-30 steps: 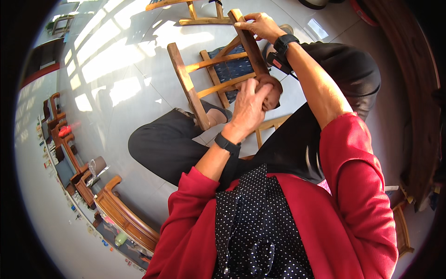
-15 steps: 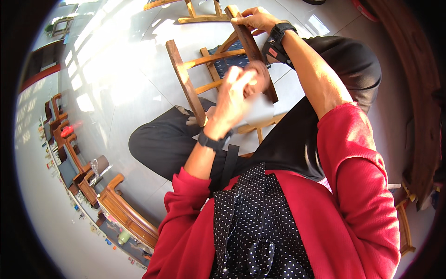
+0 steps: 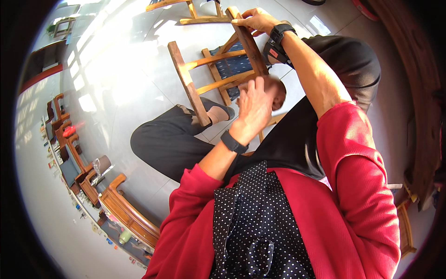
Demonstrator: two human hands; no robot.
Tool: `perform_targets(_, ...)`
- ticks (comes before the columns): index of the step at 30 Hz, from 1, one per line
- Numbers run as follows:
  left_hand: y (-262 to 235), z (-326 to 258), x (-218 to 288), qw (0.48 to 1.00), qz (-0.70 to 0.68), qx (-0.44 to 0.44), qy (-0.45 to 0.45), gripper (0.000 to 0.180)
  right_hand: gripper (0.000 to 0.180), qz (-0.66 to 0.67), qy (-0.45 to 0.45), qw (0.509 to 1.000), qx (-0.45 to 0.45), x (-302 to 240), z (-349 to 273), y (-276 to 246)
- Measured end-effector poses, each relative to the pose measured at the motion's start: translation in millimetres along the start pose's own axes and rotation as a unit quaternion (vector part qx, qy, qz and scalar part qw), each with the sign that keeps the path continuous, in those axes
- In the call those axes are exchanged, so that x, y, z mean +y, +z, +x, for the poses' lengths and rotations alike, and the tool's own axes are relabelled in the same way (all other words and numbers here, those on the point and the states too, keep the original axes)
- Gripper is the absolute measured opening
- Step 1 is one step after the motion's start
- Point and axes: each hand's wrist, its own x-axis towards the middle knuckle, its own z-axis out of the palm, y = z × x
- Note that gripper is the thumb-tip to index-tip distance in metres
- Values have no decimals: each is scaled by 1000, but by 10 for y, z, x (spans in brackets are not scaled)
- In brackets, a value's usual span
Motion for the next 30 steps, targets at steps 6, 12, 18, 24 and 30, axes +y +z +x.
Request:
perform_targets(6,-2,-270,85,998,-61,11,23,35,69,-54,-56,995,70,89,-86,66)
perform_targets(12,-215,-536,-170,960,-248,-128,18,45,51,42,14,999,27,398,-615,-52)
perform_targets(18,-502,-360,-729,912,-395,12,-113,15,67,22,76,978,-195,551,-1445,-145)
perform_targets(24,-341,464,-598,977,-91,188,-51,46,71,45,80,996,9,584,-1817,657)
perform_targets(30,41,733,-414,976,-71,186,-90,47,48,160,95,981,62,609,-1706,804)
